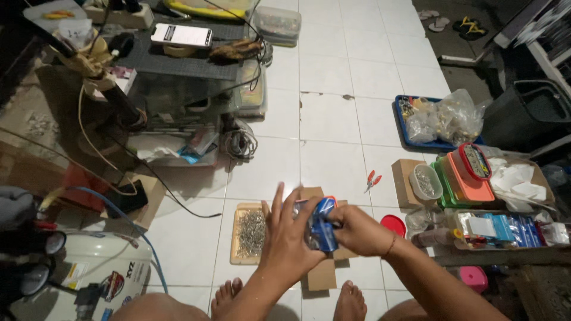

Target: The person picks up small metal components, uses pliers to squeeze or join them, and places the finished pieces into a cardboard box.

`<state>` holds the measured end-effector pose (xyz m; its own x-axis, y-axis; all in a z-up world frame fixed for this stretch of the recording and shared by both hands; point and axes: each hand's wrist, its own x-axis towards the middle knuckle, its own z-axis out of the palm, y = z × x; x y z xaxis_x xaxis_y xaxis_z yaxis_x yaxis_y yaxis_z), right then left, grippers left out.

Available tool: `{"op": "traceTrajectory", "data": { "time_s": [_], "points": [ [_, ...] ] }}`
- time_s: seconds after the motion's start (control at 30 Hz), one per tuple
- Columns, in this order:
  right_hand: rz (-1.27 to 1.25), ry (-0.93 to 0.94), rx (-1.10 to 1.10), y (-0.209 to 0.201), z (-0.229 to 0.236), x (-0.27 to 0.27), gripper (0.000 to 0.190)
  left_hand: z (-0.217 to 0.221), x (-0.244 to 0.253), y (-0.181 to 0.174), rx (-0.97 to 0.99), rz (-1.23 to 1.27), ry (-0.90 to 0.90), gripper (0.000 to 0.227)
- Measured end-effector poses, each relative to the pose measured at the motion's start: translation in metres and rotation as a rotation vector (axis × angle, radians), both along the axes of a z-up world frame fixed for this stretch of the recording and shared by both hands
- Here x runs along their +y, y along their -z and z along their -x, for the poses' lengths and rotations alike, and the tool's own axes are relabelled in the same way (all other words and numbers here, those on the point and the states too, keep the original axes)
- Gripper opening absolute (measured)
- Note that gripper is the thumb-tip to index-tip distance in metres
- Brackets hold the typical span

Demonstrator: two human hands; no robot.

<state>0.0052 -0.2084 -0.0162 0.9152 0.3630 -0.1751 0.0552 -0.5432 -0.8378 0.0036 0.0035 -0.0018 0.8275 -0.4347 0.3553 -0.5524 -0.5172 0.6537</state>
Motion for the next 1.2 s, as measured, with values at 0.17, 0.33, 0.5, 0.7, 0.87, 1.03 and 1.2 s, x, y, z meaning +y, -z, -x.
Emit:
{"op": "traceTrajectory", "data": {
  "time_s": [0.17, 0.33, 0.5, 0.7, 0.87, 1.03, 1.2],
  "points": [
    [0.003, -0.052, 0.051, -0.024, -0.008, 0.01, 0.024, -0.007, -0.005, -0.005, 0.381, 0.038, 0.023, 0.091],
    [0.031, -0.062, 0.071, -0.029, -0.022, 0.014, 0.015, -0.012, -0.003, 0.0, 0.491, 0.018, -0.078, 0.089],
    [-0.103, 0.218, 0.286, -0.024, -0.036, 0.018, 0.016, -0.013, -0.003, 0.022, 0.437, 0.089, -0.206, 0.091],
    [-0.281, 0.251, 0.376, -0.024, -0.053, 0.018, 0.021, -0.02, 0.002, 0.033, 0.462, 0.022, -0.281, 0.102],
    [-0.543, 0.305, 0.492, 0.057, -0.065, 0.0, 0.02, -0.023, 0.005, 0.03, 0.519, 0.025, -0.281, 0.107],
    [-0.44, 0.49, 0.548, 0.138, -0.073, -0.007, 0.015, -0.03, 0.007, 0.014, 0.543, 0.108, -0.329, 0.102],
    [0.201, 0.561, 0.573, 0.201, -0.07, 0.006, 0.023, -0.032, 0.009, -0.008, 0.526, 0.178, -0.394, 0.103]
  ]
}}
